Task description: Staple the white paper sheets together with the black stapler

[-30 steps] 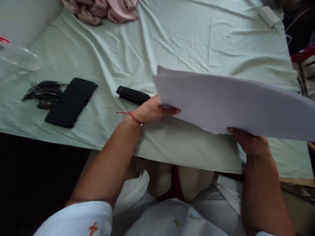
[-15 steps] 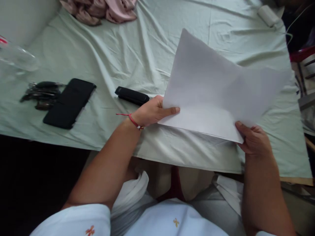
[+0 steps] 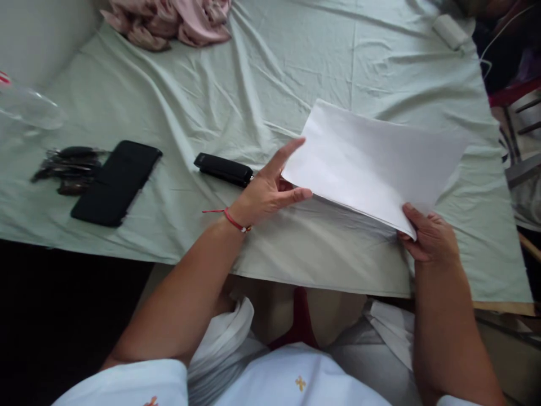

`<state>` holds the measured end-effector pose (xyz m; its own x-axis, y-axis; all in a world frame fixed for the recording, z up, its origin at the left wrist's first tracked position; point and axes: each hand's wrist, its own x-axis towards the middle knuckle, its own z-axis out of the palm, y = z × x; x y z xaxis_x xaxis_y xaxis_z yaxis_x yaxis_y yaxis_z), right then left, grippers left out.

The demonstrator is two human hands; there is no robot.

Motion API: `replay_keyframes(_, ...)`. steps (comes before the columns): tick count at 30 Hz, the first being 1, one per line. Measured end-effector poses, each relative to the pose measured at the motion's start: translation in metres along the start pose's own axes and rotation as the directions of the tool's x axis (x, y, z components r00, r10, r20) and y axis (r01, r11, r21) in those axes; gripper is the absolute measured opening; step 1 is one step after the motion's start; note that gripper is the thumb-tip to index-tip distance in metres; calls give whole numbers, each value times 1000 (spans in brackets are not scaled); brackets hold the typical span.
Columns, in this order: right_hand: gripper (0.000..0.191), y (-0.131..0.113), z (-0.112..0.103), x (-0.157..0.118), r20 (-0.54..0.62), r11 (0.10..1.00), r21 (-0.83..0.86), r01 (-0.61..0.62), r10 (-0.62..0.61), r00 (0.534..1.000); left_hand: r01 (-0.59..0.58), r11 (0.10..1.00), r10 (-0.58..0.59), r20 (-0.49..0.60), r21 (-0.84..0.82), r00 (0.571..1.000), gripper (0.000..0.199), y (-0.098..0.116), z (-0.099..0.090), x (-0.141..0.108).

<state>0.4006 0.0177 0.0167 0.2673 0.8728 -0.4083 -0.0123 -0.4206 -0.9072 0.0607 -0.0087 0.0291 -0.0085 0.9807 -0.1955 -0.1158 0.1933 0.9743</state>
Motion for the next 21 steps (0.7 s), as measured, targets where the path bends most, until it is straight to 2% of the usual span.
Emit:
replay_keyframes(3,51,-1,0,-2,50,1000,-28,-12,14,999,-78,994,69,123,74,990,74,-1,2,-2)
replay_keyframes(6,56,-5,-1,-7,94,994,-72,-85,91,991,-121,987,110,99,108,989,36,-5,1,0)
replay_keyframes(8,58,-7,-1,-12,107,989,-90,-119,128,986,-128,988,123,58,92,991,20,-6,-1,2)
replay_keyframes(10,60,-9,2,-16,112,989,-86,-123,132,985,-144,988,143,26,56,989,22,-4,-1,3)
replay_keyframes(13,61,-10,6,-20,122,990,-63,-128,135,983,-204,978,203,-20,-53,979,47,-2,3,3)
replay_keyframes(16,60,-9,12,-22,108,995,-13,-103,104,989,-229,963,214,-114,-143,970,66,-5,18,-2)
replay_keyframes(19,57,-5,18,-24,93,998,61,-33,27,995,-241,956,188,-284,-165,940,64,-14,38,-14)
replay_keyframes(21,51,-1,24,-26,94,993,111,29,-39,995,-203,960,122,-360,-195,925,43,-21,50,-23)
